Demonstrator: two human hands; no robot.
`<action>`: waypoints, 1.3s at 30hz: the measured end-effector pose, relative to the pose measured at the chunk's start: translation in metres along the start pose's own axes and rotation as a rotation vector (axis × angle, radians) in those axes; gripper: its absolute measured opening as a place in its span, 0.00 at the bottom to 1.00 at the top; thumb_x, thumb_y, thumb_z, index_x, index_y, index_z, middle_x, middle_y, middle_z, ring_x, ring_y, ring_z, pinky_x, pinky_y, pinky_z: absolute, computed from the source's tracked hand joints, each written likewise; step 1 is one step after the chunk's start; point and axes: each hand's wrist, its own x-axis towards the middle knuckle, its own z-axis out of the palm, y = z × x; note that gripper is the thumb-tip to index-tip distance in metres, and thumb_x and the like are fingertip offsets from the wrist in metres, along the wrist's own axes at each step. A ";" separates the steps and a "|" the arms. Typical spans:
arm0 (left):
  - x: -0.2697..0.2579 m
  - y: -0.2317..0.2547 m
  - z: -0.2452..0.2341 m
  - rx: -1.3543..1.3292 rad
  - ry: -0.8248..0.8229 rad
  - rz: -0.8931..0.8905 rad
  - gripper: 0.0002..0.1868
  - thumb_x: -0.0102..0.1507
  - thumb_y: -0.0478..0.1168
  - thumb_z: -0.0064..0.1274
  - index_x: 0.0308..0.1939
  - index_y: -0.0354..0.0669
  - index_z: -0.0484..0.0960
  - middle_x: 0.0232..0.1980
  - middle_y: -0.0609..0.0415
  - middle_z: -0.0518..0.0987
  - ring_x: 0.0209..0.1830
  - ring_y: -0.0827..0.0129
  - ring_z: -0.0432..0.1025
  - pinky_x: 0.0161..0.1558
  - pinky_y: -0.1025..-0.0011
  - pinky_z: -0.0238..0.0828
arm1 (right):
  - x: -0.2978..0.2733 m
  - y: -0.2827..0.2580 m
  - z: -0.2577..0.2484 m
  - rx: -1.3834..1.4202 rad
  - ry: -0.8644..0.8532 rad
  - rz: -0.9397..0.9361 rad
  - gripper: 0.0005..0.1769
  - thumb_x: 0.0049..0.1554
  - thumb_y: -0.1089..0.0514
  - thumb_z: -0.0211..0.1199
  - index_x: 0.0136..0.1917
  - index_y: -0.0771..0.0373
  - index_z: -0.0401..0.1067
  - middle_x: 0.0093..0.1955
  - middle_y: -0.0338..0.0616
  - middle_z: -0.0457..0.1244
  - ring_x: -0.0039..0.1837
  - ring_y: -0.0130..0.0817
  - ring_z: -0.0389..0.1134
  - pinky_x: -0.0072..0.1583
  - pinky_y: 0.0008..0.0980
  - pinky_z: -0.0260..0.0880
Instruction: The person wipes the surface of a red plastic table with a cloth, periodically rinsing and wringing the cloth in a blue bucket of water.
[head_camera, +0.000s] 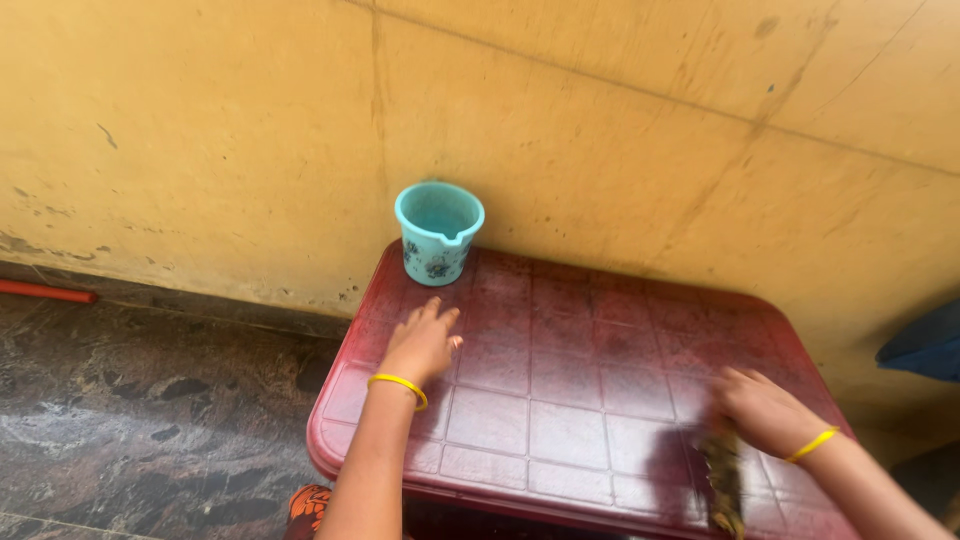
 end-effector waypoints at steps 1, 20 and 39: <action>0.000 0.004 0.006 0.016 0.019 0.025 0.31 0.66 0.50 0.52 0.73 0.55 0.67 0.81 0.48 0.52 0.80 0.51 0.50 0.72 0.48 0.52 | 0.006 -0.018 -0.024 0.081 0.271 -0.074 0.11 0.46 0.62 0.66 0.43 0.50 0.79 0.57 0.39 0.68 0.61 0.44 0.64 0.64 0.42 0.62; -0.044 0.208 0.154 -0.014 -0.055 0.204 0.16 0.62 0.43 0.59 0.48 0.34 0.84 0.59 0.38 0.73 0.65 0.45 0.63 0.66 0.55 0.60 | -0.049 0.084 0.103 1.007 0.884 0.881 0.15 0.57 0.60 0.66 0.57 0.52 0.81 0.55 0.42 0.71 0.52 0.38 0.73 0.57 0.39 0.72; 0.129 0.392 0.231 0.530 -0.351 0.680 0.26 0.72 0.57 0.29 0.74 0.68 0.64 0.82 0.55 0.53 0.84 0.55 0.40 0.73 0.25 0.19 | -0.079 0.135 0.129 1.035 0.732 1.026 0.13 0.56 0.54 0.66 0.56 0.49 0.82 0.54 0.42 0.73 0.55 0.36 0.75 0.56 0.39 0.73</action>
